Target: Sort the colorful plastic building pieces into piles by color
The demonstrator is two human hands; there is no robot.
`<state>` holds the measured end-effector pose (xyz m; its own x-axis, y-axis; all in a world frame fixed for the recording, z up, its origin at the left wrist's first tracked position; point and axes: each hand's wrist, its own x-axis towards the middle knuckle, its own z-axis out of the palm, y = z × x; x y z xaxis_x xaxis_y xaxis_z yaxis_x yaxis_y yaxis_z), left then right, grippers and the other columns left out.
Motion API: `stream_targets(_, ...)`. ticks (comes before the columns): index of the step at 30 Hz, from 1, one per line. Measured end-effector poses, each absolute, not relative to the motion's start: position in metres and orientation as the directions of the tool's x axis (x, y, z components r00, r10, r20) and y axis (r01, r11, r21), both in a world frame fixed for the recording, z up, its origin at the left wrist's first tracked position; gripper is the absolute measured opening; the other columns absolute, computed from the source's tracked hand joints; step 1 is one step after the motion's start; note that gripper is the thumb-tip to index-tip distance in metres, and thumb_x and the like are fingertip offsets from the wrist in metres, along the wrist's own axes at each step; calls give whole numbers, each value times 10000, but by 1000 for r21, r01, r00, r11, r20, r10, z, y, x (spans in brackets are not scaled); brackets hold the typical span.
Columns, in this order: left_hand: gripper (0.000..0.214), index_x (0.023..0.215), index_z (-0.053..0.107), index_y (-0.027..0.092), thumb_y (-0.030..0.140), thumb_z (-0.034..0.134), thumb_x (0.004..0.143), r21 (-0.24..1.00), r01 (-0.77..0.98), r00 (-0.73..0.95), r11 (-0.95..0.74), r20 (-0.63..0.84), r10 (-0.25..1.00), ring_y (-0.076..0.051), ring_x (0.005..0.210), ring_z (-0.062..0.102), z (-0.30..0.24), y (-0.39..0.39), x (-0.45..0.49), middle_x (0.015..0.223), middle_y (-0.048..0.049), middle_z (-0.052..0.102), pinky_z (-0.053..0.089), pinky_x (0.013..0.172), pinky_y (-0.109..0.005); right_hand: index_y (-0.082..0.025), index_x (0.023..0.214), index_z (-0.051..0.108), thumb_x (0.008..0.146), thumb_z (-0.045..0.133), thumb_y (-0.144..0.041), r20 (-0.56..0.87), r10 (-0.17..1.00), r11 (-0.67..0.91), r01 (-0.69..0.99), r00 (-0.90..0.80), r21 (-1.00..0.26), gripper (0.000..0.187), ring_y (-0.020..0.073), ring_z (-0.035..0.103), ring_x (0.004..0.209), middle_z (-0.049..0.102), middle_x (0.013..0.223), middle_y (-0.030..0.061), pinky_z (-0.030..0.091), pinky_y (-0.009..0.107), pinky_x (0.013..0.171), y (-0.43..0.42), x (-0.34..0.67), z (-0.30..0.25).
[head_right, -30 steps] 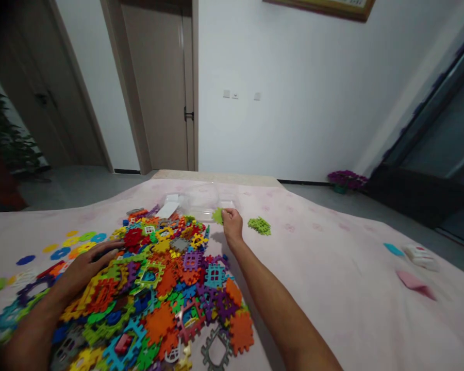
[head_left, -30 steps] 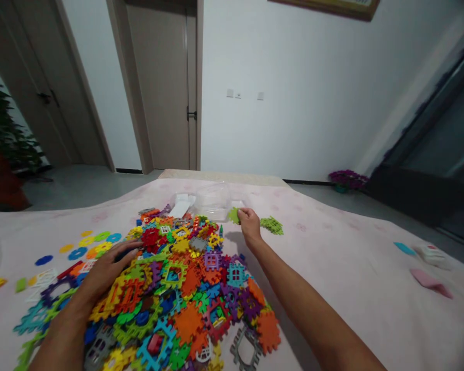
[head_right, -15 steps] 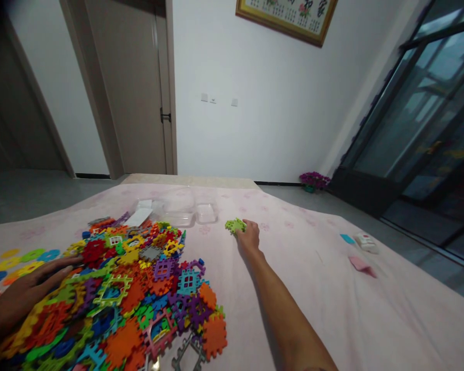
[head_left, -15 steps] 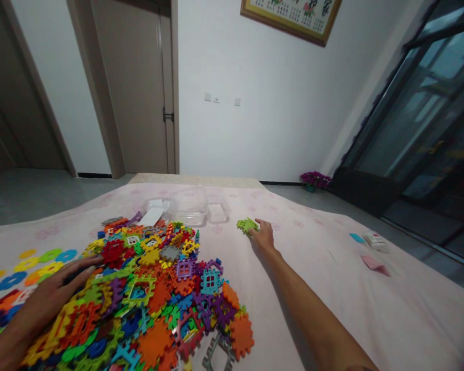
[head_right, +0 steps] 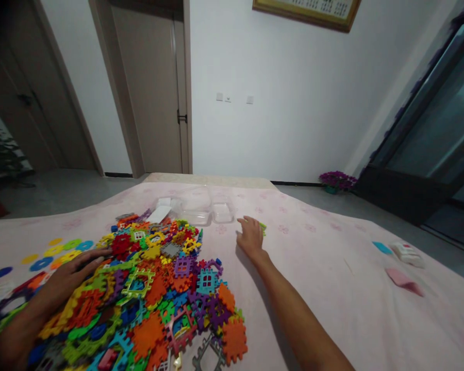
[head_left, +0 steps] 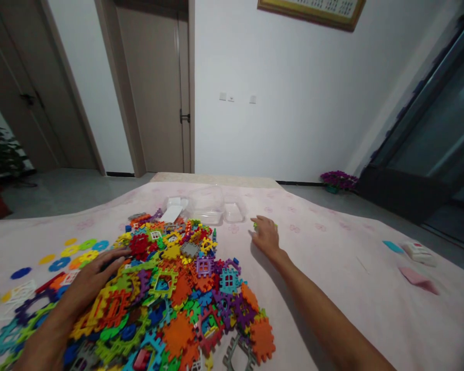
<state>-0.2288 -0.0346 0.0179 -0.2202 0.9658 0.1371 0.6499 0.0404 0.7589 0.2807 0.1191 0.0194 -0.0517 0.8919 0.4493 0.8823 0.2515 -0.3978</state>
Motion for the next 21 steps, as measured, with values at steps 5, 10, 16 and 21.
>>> stream_targets(5, 445, 1035, 772, 252, 595, 578, 829, 743, 668, -211, 24, 158, 965, -294, 1236, 618, 18, -36, -229, 1323, -54, 687, 459, 1085, -405, -235, 1018, 773, 846, 595, -208, 299, 917, 390, 758, -265, -523, 249, 190, 649, 1019, 744, 1085, 42, 453, 296, 958, 124, 194, 30)
stream_targets(10, 431, 1014, 774, 270, 607, 590, 819, 747, 664, -208, 27, 150, 967, -287, 1219, 629, 18, -35, -231, 1294, -40, 706, 474, 1065, -383, -223, 876, 795, 850, 633, -315, 192, 963, 268, 741, -189, -615, 188, 202, 690, 891, 776, 929, 54, 473, 271, 775, 148, 143, 28)
stream_targets(16, 433, 1024, 769, 274, 612, 587, 823, 752, 658, -210, 35, 139, 968, -291, 1225, 624, 19, -34, -232, 1293, -54, 707, 471, 1067, -396, -232, 605, 727, 655, 773, -252, 99, 987, 160, 639, -130, -753, 72, 170, 649, 629, 685, 577, -13, 434, 247, 606, 159, 126, 20)
stream_targets(21, 421, 1019, 772, 279, 601, 576, 832, 758, 652, -216, 32, 146, 965, -276, 1223, 631, 16, -34, -234, 1315, -33, 697, 492, 1041, -353, -193, 727, 692, 714, 676, -266, 183, 978, 210, 412, -103, -887, 76, 141, 636, 598, 699, 655, -13, 465, 226, 552, 155, 129, 21)
